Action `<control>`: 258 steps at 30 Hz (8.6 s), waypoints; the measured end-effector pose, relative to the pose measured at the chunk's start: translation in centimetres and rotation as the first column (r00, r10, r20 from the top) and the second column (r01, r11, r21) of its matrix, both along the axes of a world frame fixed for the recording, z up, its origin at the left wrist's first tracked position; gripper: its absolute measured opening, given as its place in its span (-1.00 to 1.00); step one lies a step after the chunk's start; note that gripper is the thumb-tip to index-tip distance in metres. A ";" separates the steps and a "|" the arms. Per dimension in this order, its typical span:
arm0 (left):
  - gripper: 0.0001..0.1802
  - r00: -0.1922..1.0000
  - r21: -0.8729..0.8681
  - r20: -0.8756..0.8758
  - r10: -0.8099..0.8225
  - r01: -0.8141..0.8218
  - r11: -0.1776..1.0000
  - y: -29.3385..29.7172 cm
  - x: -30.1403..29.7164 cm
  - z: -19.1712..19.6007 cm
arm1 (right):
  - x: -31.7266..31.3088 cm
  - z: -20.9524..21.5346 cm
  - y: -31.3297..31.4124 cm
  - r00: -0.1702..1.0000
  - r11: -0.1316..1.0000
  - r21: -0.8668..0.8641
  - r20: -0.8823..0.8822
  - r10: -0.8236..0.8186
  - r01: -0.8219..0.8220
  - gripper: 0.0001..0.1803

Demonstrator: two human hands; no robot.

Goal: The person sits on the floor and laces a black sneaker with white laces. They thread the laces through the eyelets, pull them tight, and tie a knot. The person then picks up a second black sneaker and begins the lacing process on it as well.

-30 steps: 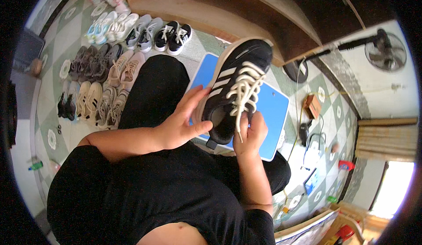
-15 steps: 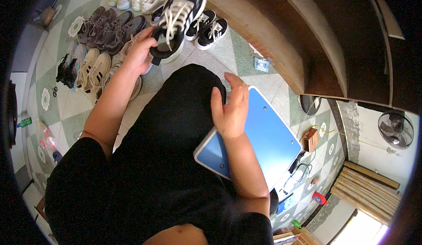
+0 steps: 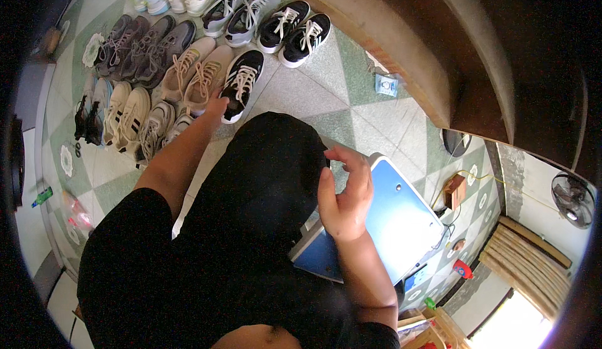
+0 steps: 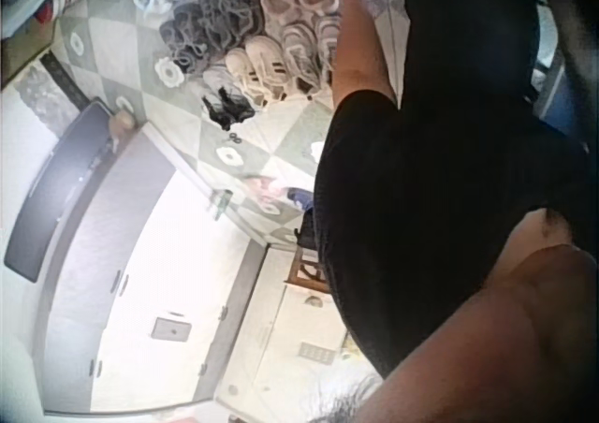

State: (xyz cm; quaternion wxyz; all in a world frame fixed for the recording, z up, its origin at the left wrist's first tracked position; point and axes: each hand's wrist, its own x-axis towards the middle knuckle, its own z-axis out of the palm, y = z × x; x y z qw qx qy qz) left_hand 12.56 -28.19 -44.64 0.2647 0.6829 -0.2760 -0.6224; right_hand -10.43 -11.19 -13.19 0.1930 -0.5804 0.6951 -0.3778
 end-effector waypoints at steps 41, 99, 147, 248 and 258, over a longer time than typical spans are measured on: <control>-0.64 0.701 -0.802 -0.237 -0.673 0.250 0.543 12.6 -8.2 33.3 | -1.0 1.5 3.2 0.986 0.971 -0.238 0.159 0.038 0.001 -0.61; -0.69 -0.581 -0.844 0.375 -0.722 0.108 -0.525 53.6 -34.3 33.8 | -8.3 -19.2 59.0 -0.195 -0.082 0.272 0.421 -0.886 0.959 -0.55; -0.70 0.288 -0.610 0.774 -0.564 0.575 -0.545 23.3 -16.3 38.0 | -2.6 7.8 23.8 0.897 0.941 -0.174 -0.291 -0.332 0.291 -0.75; -0.62 0.499 -0.790 -0.611 -0.614 -0.338 0.512 9.7 -15.5 43.7 | -23.5 10.2 37.9 0.286 0.409 -0.450 0.870 0.402 0.794 -0.76; -0.60 0.501 -0.924 -0.349 -0.792 -0.041 0.381 15.8 -19.4 41.7 | -18.8 8.1 33.0 0.370 0.402 -0.240 0.885 -0.284 0.883 -0.86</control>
